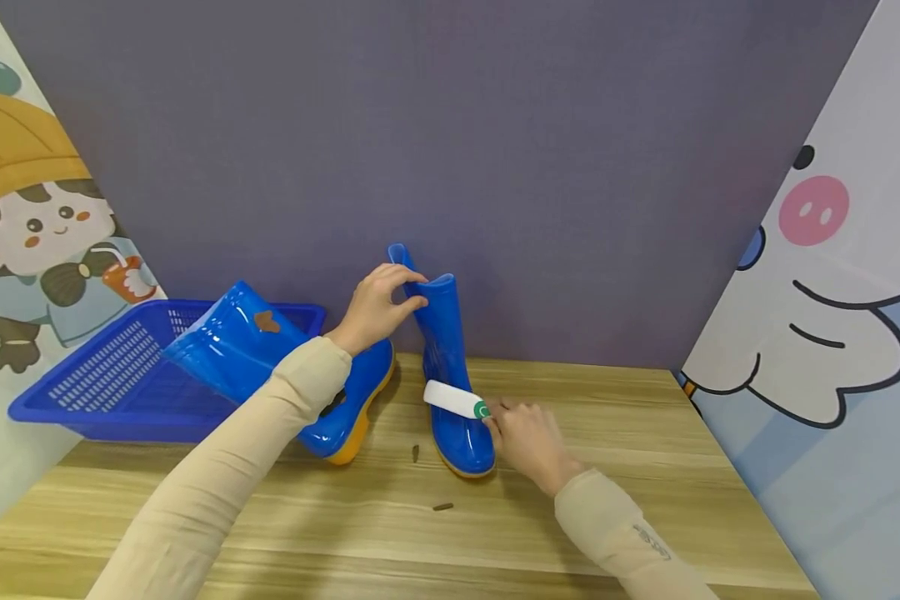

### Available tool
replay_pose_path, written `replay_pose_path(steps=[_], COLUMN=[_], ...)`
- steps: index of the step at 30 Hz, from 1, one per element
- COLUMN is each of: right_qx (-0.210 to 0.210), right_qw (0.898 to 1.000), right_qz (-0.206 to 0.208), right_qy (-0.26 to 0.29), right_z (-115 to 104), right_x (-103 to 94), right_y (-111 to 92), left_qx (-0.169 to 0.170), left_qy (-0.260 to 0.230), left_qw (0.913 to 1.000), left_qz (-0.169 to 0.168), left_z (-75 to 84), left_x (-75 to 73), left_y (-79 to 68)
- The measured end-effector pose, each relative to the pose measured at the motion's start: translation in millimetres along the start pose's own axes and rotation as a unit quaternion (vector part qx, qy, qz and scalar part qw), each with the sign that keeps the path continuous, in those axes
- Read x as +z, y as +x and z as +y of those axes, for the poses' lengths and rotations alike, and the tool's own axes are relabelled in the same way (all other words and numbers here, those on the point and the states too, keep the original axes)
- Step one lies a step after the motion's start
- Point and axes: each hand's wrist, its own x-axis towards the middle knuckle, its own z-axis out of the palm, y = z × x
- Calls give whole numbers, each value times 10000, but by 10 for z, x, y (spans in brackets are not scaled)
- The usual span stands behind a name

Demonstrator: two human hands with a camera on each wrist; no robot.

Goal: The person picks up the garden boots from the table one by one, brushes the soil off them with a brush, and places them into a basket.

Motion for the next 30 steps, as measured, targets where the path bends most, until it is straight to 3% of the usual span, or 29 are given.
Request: replay_pose_path(steps=[4, 13, 15, 20, 25, 30], right_qx=[23, -452, -385, -43, 320, 334], right_qw=[9997, 9954, 9946, 9938, 9934, 9931], right_qz=[-196, 614, 558, -85, -378, -586], right_qy=[-150, -588, -785, -1111, -1033, -957], right_z=[-30, -34, -84, -285, -415, -461], right_x=[-34, -37, -30, -29, -29, -31], right_y=[-18, 79, 107, 142, 180, 170], left_qx=[-29, 40, 35, 35, 33, 30], left_qy=[6, -46, -43, -53, -4, 35], left_qw=[10000, 9999, 9999, 10000, 10000, 10000], left_qz=[1, 86, 88, 69, 68, 64], left_z=[-7, 8, 11, 8, -10, -29], left_x=[9, 20, 17, 15, 1, -17], left_y=[-15, -12, -9, -9, -28, -46])
